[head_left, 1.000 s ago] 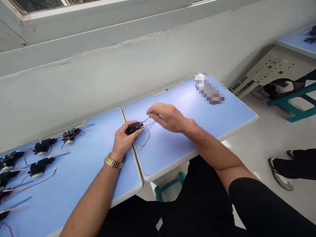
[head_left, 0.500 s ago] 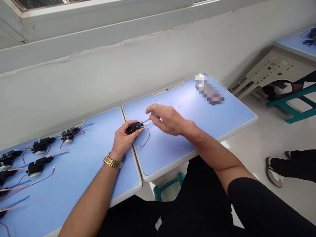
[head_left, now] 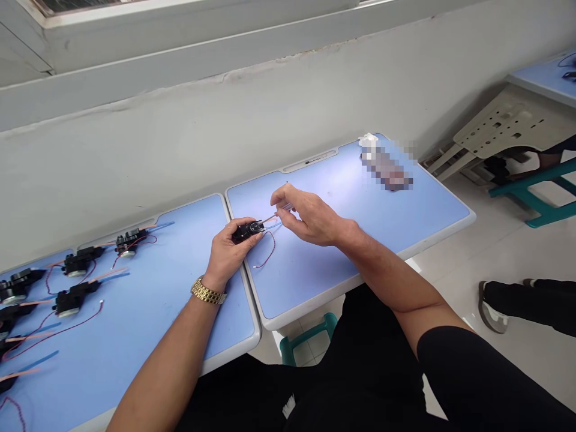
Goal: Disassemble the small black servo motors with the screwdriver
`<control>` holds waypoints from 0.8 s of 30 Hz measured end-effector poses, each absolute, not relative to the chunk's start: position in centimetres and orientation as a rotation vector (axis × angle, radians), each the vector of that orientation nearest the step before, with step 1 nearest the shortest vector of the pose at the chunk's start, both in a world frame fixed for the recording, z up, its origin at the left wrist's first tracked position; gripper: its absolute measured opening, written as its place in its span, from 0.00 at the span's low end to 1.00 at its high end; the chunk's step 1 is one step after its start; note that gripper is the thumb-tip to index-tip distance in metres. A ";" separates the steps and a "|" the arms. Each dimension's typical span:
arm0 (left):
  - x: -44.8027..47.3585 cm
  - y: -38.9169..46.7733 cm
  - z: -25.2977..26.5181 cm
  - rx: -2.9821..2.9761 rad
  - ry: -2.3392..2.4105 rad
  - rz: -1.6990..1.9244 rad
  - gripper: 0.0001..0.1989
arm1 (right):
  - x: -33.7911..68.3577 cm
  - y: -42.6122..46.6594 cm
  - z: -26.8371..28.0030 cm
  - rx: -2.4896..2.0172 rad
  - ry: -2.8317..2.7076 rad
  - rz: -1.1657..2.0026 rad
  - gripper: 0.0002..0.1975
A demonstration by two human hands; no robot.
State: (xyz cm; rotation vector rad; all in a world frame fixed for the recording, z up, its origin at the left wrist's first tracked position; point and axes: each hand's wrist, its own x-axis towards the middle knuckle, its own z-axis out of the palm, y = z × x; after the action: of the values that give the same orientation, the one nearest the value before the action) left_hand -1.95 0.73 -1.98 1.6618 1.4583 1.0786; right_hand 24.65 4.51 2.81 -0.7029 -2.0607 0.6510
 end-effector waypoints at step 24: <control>-1.6 0.6 -2.0 1.612 1.437 1.073 0.25 | 24.8 4.8 2.5 -0.765 -1.986 0.675 0.06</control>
State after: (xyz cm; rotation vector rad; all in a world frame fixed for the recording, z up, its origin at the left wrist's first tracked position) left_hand -1.62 0.58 -1.96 1.6123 1.4373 1.0733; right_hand 24.82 4.85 2.55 -0.7651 -1.9858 0.6745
